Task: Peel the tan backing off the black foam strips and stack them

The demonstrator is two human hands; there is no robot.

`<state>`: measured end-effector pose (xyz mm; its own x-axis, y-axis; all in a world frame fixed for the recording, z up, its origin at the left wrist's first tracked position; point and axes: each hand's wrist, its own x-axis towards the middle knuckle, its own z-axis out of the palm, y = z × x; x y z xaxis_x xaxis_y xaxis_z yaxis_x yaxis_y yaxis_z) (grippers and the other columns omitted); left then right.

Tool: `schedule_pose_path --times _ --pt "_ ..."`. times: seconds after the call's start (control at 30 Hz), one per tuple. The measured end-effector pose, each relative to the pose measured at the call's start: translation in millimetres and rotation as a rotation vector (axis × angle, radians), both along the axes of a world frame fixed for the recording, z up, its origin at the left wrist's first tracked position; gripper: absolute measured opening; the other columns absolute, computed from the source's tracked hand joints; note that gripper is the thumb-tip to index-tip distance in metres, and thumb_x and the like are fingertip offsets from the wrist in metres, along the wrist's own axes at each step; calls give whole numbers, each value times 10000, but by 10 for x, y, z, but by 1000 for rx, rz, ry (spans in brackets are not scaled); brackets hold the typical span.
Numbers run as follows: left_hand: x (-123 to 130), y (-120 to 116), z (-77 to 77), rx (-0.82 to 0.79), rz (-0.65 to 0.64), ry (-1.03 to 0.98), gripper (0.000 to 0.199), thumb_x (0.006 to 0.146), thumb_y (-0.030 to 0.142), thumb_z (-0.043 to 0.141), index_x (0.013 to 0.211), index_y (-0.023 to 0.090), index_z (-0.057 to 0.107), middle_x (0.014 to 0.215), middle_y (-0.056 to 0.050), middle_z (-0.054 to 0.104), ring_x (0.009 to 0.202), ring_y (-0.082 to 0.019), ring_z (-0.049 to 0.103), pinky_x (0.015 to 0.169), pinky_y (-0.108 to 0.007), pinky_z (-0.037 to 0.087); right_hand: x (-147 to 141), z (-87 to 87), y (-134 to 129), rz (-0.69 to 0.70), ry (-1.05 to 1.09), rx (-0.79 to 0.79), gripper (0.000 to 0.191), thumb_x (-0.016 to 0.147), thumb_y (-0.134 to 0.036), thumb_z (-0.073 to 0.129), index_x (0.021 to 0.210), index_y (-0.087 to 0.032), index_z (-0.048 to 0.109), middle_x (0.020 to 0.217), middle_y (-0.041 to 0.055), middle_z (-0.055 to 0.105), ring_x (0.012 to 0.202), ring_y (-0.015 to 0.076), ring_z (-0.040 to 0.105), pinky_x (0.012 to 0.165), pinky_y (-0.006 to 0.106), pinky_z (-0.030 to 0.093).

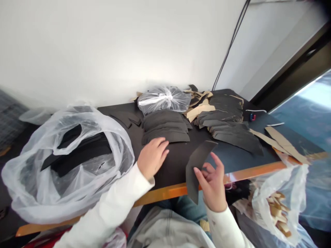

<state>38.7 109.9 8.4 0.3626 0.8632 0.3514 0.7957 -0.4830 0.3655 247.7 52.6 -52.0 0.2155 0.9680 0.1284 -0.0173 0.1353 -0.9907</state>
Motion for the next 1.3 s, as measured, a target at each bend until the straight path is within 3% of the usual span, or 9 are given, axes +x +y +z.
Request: schedule_pose_path --times 0.13,0.23,0.43,0.63,0.87,1.0,1.13,1.2,1.3 --pt "-25 528 -337 157 -102 480 459 937 180 493 1385 83 465 1519 -169 377 1427 -275 325 1145 -446 359 187 -34 76 -90 -11 -7 714 807 -402 699 1402 -297 318 899 -8 556 614 95 604 550 221 534" --pt "30 650 -576 193 -122 577 457 965 95 363 1417 47 417 1519 -173 363 1429 -253 316 1152 -414 359 272 -74 52 -93 1 -40 670 797 -418 705 1358 -280 367 925 18 599 614 108 616 522 221 525" --pt "77 598 -614 242 -143 627 451 970 38 259 1381 -47 425 1476 -251 375 1406 -301 328 1111 -415 417 363 -119 1 -67 35 -94 589 759 -428 738 1234 -259 434 906 26 625 608 124 626 464 210 499" --pt "93 292 -547 264 -183 644 428 969 33 267 1335 -48 474 1443 -264 413 1380 -308 374 1071 -396 460 340 -53 21 -76 76 -87 589 748 -413 750 1221 -254 437 927 39 642 668 138 645 526 227 529" --pt "221 -387 -696 180 -196 603 379 918 1 367 1241 -20 565 1299 -256 584 1212 -282 590 923 -342 559 196 -23 -9 -12 80 -62 598 738 -391 757 1222 -250 436 950 34 643 696 143 645 568 254 542" --pt "218 -575 -480 -28 -141 195 289 968 177 440 1164 101 639 1302 -170 616 1235 -267 574 979 -373 527 64 -20 20 -37 83 -32 561 755 -369 744 1203 -241 432 1000 39 640 715 131 655 610 251 552" --pt "204 -746 -143 -572 -45 -574 300 954 401 493 961 162 674 1032 -99 705 959 -198 679 825 -300 559 -98 35 80 -130 87 14 544 762 -356 732 1178 -237 403 1120 78 616 808 144 671 636 250 559" --pt "211 -835 -99 -789 14 -806 292 873 441 611 888 153 657 864 -65 703 786 -165 673 698 -253 545 -172 68 106 -144 83 16 543 764 -362 725 1168 -246 382 1151 88 599 756 135 668 591 246 552" --pt "221 -920 -209 -858 123 -988 275 778 407 722 820 145 649 756 -33 674 689 -135 629 662 -239 513 -258 77 143 -131 51 6 529 769 -384 712 1146 -250 366 1131 91 591 674 124 650 556 257 543"
